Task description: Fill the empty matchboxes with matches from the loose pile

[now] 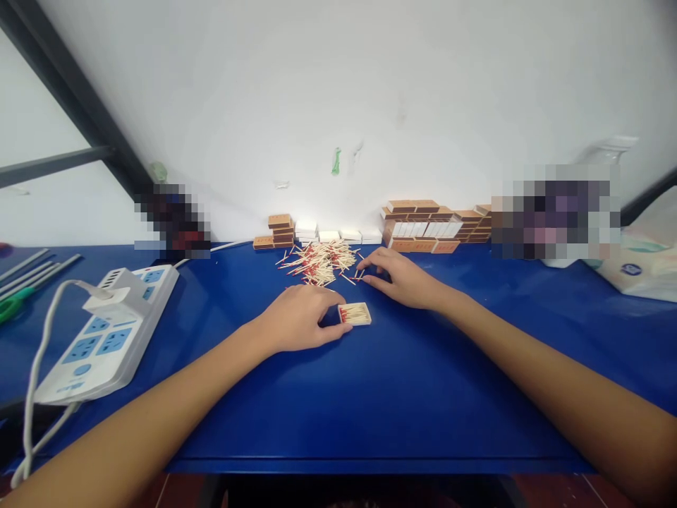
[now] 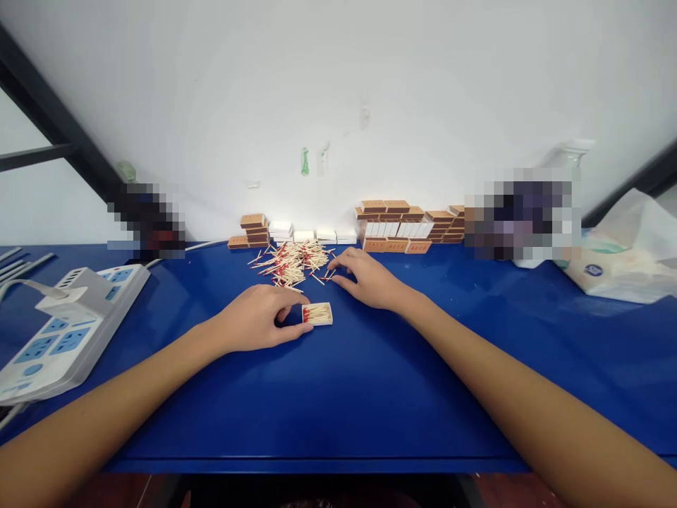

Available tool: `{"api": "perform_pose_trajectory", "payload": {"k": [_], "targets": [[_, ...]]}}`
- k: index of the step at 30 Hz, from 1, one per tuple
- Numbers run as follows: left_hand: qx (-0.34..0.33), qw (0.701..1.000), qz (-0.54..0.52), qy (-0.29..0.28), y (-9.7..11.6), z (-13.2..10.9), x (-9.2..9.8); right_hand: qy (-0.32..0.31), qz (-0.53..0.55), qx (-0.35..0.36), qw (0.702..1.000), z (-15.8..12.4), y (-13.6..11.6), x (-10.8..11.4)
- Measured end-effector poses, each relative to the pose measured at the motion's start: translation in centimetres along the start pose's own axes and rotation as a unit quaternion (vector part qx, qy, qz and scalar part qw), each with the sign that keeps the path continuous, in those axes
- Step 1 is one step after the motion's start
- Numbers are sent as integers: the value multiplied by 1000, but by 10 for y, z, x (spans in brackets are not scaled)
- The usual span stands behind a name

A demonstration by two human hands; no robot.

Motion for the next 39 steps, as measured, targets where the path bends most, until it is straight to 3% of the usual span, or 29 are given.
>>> {"api": "perform_pose_trajectory", "payload": {"k": [7,12,18,26,30,33,36,39], "targets": [[-6,1000,12,4,-2,1,1,-24,-45,-10,999,0,5,-8],[1,1000,25,9,-4,1,0,-37,-59,-15,997,-4,-3,-1],[43,997,51,36,-14,1,1,-57,-56,14,997,-9,-37,13],[27,998,50,35,-10,0,0,-80,-83,77,990,-20,-78,-9],[25,998,44,30,-10,0,1,-65,-24,59,996,-17,-71,-2],[17,999,37,20,-8,1,0,-12,-17,10,1000,-9,-54,3],[-1,1000,17,6,-3,1,-2,40,-29,-86,995,1,-33,-4],[-6,1000,7,-2,0,0,-2,33,-58,-136,988,7,-23,-19]]}}
Point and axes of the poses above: each hand's wrist, its own z-axis towards the middle knuckle, its own x-axis out of the back of the hand, y = z × x, the point moved 7 cm from there along z, towards the middle knuckle, and after that the axes turned 9 degrees about y, right-handed, at the moved point
